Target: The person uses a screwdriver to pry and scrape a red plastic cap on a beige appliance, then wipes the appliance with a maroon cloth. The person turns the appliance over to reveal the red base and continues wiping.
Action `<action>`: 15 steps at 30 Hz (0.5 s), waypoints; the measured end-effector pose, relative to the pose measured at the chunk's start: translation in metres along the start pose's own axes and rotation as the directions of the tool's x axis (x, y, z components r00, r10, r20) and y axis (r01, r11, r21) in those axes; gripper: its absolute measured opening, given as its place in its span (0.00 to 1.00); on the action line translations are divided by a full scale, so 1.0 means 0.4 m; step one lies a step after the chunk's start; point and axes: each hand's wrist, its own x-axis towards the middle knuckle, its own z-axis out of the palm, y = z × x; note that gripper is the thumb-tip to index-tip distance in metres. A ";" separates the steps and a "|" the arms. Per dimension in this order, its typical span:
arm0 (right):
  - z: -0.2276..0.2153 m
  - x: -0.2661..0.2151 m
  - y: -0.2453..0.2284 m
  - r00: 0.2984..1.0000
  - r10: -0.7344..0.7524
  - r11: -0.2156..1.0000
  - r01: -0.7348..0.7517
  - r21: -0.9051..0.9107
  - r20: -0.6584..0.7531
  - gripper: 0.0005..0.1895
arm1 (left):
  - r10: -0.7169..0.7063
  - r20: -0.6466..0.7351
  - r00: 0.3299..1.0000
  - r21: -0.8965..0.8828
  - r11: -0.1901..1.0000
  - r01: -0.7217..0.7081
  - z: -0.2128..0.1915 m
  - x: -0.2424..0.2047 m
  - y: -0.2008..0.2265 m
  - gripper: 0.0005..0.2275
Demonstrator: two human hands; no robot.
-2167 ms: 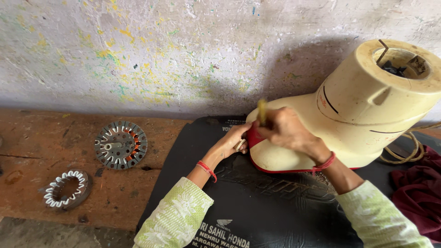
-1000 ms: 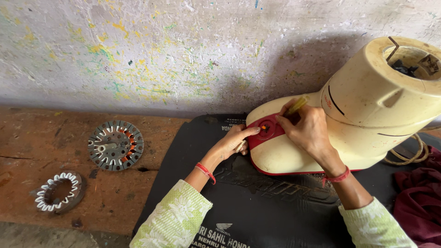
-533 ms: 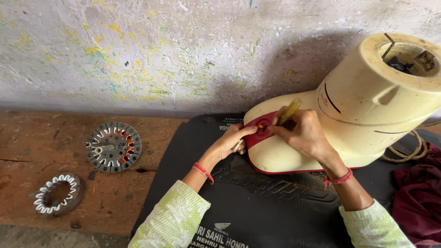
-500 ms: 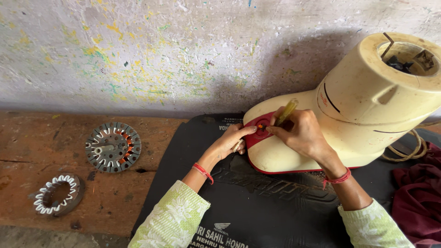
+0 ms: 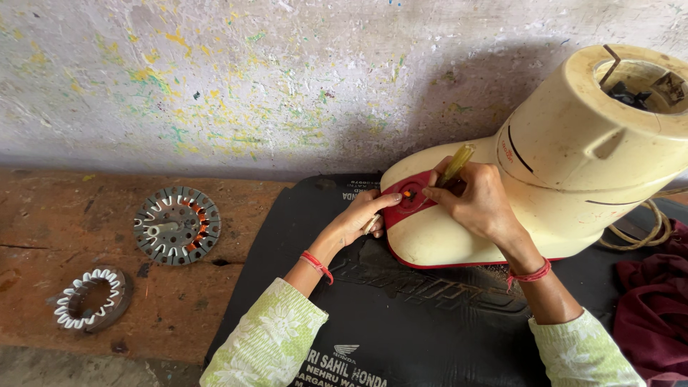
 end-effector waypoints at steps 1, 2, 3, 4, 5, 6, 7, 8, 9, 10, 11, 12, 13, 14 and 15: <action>0.001 0.002 0.002 1.000 0.005 1.000 -0.005 0.008 -0.009 0.07 | -0.003 -0.003 1.000 -0.005 1.000 0.003 0.002 -0.001 0.000 0.24; 0.004 0.004 0.003 1.000 0.009 1.000 -0.009 0.018 -0.020 0.07 | -0.005 -0.006 1.000 -0.007 1.000 0.005 0.001 -0.002 0.002 0.24; 0.007 0.007 0.004 0.999 0.014 1.000 -0.013 0.028 -0.031 0.07 | -0.008 -0.009 1.000 -0.010 1.000 0.008 0.001 -0.002 0.004 0.24; 0.009 0.006 0.005 0.998 0.017 0.999 -0.014 0.047 -0.066 0.08 | -0.002 -0.004 1.000 -0.015 1.000 0.002 0.002 -0.002 0.004 0.24; 0.012 0.006 0.007 0.995 0.021 0.998 -0.015 0.065 -0.101 0.08 | 0.005 0.002 1.000 -0.019 1.000 -0.005 0.001 -0.002 0.004 0.24; 0.014 0.005 0.009 0.991 0.026 0.996 -0.015 0.084 -0.134 0.09 | 0.011 0.007 1.000 -0.026 1.000 -0.010 0.002 -0.001 0.002 0.24; 0.013 0.004 0.011 0.992 0.039 0.997 -0.031 0.070 -0.119 0.08 | 0.007 0.008 1.000 -0.026 1.000 -0.006 0.002 0.000 0.001 0.24; 0.012 0.003 0.011 0.993 0.052 0.997 -0.046 0.057 -0.102 0.08 | 0.003 0.008 1.000 -0.028 1.000 -0.002 0.002 0.000 -0.001 0.24; 0.010 0.002 0.011 0.994 0.064 0.997 -0.061 0.043 -0.084 0.08 | -0.001 0.007 1.000 -0.029 1.000 0.001 0.002 -0.001 -0.004 0.24; 0.009 0.005 0.009 0.996 0.056 0.998 -0.054 0.036 -0.072 0.08 | -0.004 0.003 1.000 -0.027 1.000 0.004 -0.001 0.000 -0.002 0.24; 0.007 0.008 0.006 0.997 0.048 0.998 -0.046 0.029 -0.060 0.08 | -0.008 -0.001 1.000 -0.025 1.000 0.007 -0.003 0.001 0.000 0.24; 0.006 0.008 0.004 0.998 0.043 0.999 -0.042 0.022 -0.047 0.09 | -0.013 -0.003 1.000 -0.024 1.000 0.013 -0.002 0.002 -0.001 0.24; 0.007 0.011 0.003 0.999 0.046 0.999 -0.045 0.009 -0.028 0.08 | -0.006 0.003 1.000 -0.027 1.000 0.007 -0.004 0.002 -0.001 0.25; 0.006 0.010 0.003 0.999 0.050 0.999 -0.050 -0.005 -0.009 0.08 | 0.000 0.011 1.000 -0.030 1.000 0.001 -0.002 0.003 -0.003 0.25; 0.006 0.010 0.003 0.998 0.055 0.998 -0.055 -0.019 0.009 0.08 | 0.006 0.020 1.000 -0.034 0.999 -0.005 0.000 0.004 -0.004 0.25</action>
